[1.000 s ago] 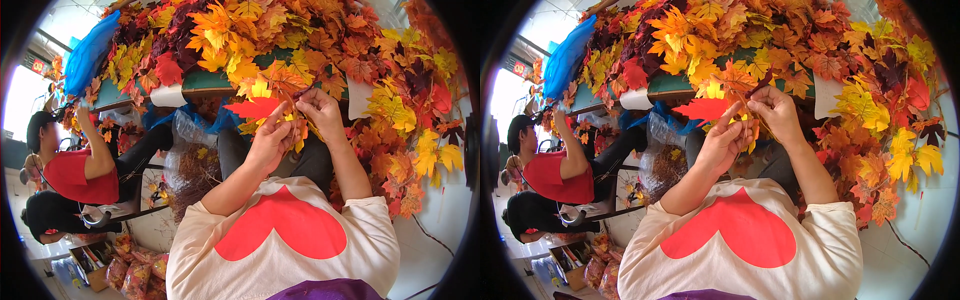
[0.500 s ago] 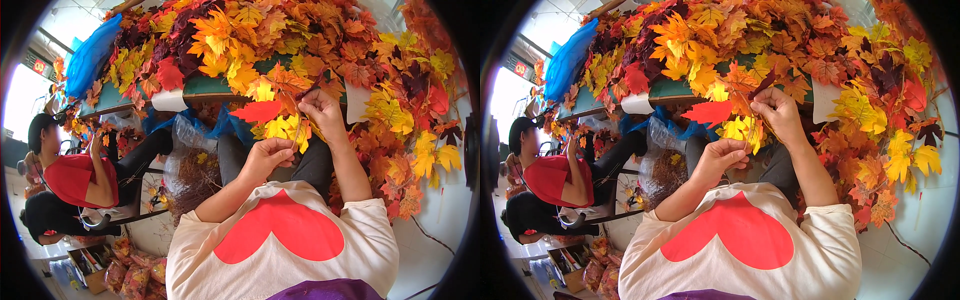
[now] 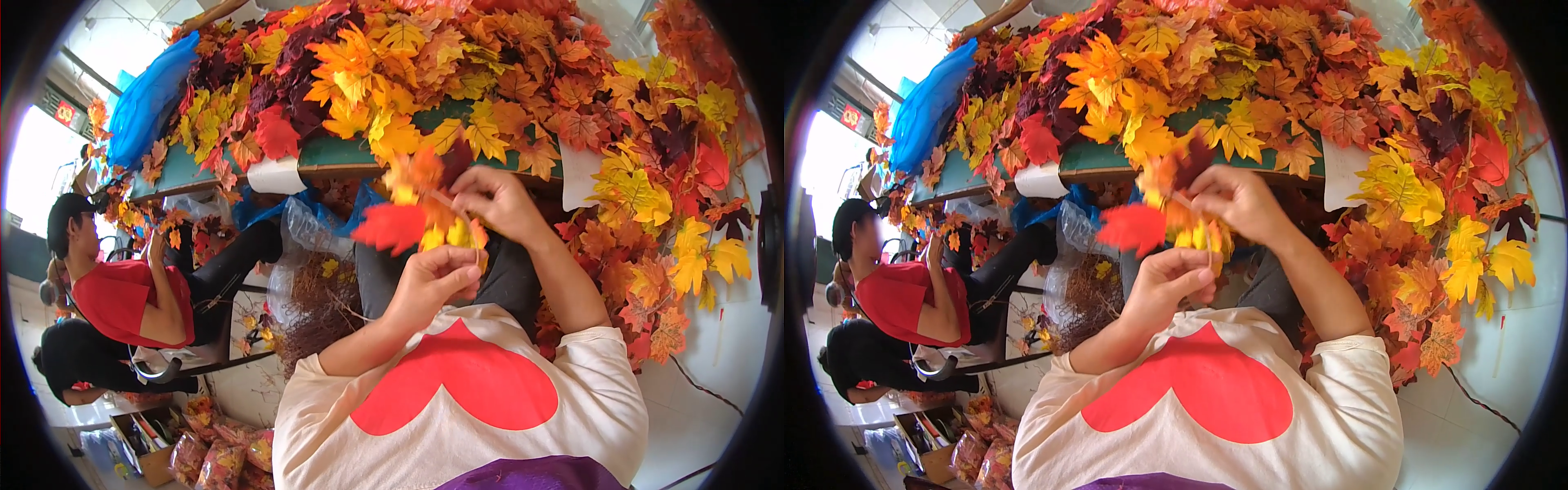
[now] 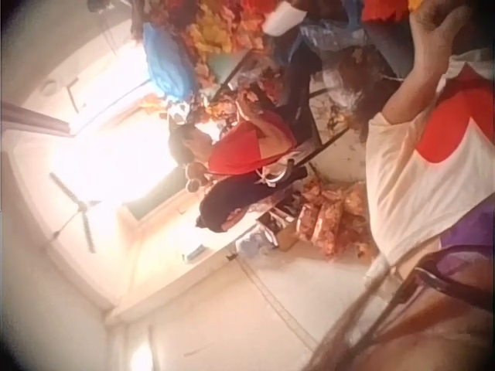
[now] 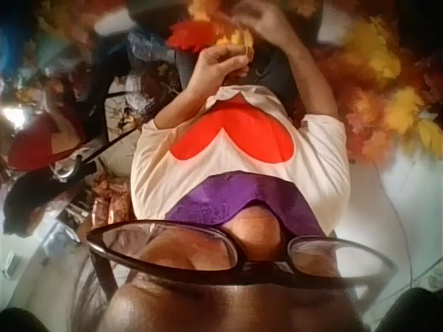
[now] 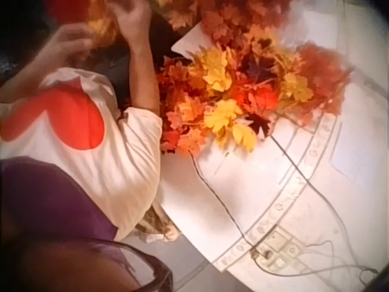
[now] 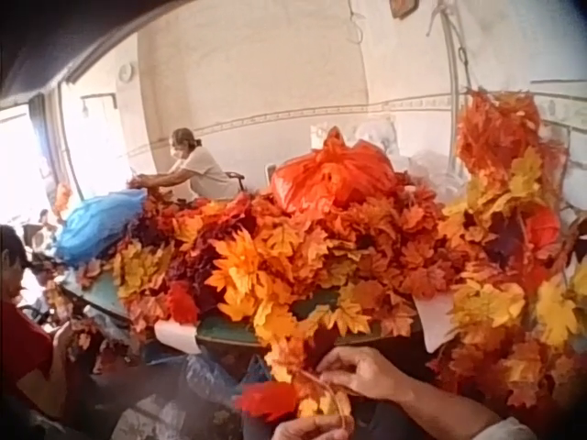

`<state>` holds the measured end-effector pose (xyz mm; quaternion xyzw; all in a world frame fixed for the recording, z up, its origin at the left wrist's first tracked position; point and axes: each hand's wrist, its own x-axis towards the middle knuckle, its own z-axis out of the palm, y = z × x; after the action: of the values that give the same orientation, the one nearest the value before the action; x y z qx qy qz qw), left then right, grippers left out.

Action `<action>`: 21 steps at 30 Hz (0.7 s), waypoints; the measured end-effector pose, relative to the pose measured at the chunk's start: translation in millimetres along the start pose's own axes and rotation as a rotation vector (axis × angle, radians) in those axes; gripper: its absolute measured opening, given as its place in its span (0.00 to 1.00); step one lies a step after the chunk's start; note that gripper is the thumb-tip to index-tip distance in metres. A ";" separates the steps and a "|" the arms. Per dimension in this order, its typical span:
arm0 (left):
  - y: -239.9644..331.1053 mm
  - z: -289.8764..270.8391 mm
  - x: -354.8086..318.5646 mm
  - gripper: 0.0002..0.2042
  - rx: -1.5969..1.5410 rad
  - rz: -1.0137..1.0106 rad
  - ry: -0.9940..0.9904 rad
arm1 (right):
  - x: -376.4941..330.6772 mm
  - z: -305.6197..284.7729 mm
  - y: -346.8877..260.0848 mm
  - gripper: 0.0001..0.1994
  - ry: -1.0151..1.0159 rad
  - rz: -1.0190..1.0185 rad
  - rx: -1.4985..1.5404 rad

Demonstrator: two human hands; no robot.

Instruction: The person attaches artificial leaves onto a decorative vine by hand, picking up leaves from the table and securing them along the stem.

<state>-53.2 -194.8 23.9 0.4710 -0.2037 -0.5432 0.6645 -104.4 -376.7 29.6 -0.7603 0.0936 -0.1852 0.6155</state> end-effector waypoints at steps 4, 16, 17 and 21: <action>6.7 7.4 -5.8 0.09 -0.154 0.048 -0.010 | 3.9 20.8 5.6 0.08 -0.276 -0.145 -0.117; -6.9 -22.1 36.4 0.06 -0.533 -0.015 0.270 | 27.4 -154.4 43.5 0.09 0.929 -0.070 -0.946; -6.0 -19.8 38.9 0.06 -0.530 -0.018 0.234 | 28.7 -179.8 51.5 0.09 1.020 -0.020 -1.085; -3.4 -10.3 44.0 0.07 -0.504 -0.024 0.175 | 37.9 -215.9 70.0 0.09 1.074 -0.039 -1.225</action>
<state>-32.6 -230.8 5.5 0.3382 0.0018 -0.5418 0.7695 -149.4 -601.1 5.5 -0.7709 0.4473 -0.4514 -0.0417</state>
